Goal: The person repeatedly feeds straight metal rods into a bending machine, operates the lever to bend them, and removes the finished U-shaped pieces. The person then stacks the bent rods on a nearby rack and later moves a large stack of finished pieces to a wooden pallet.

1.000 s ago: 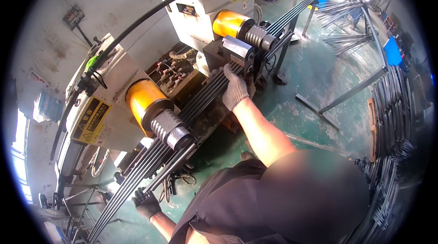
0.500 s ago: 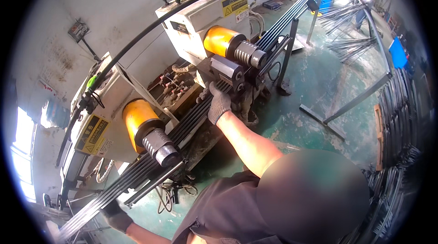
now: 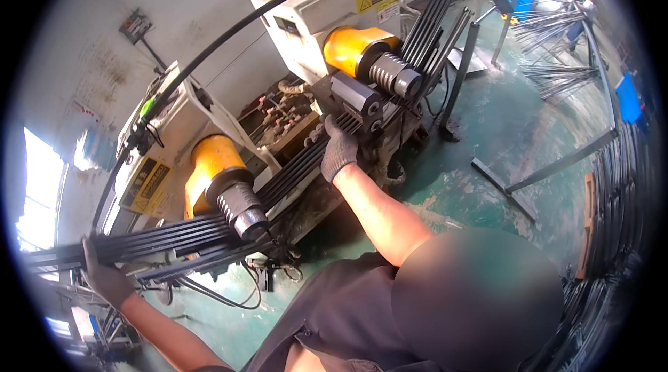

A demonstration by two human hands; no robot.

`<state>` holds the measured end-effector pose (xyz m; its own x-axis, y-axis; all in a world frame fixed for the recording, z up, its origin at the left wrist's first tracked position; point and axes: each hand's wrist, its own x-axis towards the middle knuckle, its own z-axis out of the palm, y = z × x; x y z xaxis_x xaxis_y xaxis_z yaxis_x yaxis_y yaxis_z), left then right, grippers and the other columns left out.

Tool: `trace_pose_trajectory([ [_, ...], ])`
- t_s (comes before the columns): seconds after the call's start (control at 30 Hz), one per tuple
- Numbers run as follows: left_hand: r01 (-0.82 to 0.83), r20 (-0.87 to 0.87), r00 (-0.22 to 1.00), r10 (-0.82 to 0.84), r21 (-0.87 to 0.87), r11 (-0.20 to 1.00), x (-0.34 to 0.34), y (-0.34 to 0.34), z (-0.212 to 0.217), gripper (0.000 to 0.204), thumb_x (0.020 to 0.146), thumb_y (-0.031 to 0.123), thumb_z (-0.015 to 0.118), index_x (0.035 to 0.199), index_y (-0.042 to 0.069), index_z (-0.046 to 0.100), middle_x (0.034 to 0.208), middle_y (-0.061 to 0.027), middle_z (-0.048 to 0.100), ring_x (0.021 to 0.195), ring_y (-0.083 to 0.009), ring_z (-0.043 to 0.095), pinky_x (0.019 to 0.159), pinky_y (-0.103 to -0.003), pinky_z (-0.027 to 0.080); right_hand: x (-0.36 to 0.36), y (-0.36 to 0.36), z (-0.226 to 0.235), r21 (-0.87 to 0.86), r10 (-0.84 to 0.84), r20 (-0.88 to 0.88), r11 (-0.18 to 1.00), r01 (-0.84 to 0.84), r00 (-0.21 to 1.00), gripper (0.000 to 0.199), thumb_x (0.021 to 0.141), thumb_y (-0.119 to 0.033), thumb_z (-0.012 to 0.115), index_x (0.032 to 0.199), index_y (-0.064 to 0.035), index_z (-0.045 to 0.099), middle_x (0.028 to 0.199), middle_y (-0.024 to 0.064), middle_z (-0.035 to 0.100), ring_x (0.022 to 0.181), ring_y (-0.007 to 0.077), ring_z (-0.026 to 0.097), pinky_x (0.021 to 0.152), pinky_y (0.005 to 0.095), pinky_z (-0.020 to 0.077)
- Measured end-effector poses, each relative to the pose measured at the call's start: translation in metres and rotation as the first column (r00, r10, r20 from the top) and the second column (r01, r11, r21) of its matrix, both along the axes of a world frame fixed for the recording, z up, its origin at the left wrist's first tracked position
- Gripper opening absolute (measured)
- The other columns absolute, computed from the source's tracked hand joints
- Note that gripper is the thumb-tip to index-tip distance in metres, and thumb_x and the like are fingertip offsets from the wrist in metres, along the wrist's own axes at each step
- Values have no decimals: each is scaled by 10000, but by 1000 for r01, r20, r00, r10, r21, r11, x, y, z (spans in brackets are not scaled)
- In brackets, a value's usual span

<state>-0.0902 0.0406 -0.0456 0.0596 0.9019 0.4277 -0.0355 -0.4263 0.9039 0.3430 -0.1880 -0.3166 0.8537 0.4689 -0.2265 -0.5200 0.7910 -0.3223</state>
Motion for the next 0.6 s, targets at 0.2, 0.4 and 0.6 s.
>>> trace_pose_trajectory([
  [0.2, 99, -53, 994, -91, 176, 979, 96, -55, 41, 418, 1063, 182, 645, 1349, -121, 612, 1120, -167, 716, 994, -239, 722, 860, -330, 593, 1, -6, 1, 25, 11, -18, 1000, -10, 1000, 190, 1072, -253, 691, 1083, -69, 642, 799, 29, 581, 673, 210, 575, 672, 417, 539],
  [0.4, 297, -437, 887, -148, 296, 908, 142, -66, 69, 467, 1052, 181, 658, 1439, -67, 569, 1093, -121, 743, 986, -206, 723, 926, -336, 554, 6, -6, -3, -1, -2, -21, 1000, 2, 1000, 201, 1102, -260, 633, 1102, -59, 650, 787, 41, 573, 683, 209, 573, 706, 419, 533],
  [0.6, 320, -596, 802, -47, 361, 876, 198, -105, 82, 544, 968, 280, 735, 1369, -67, 617, 995, -101, 731, 945, -179, 694, 935, -344, 528, 0, -11, 7, 39, 39, -2, 998, -39, 999, 217, 1088, -267, 662, 1034, -61, 621, 794, 46, 572, 694, 223, 578, 722, 439, 542],
])
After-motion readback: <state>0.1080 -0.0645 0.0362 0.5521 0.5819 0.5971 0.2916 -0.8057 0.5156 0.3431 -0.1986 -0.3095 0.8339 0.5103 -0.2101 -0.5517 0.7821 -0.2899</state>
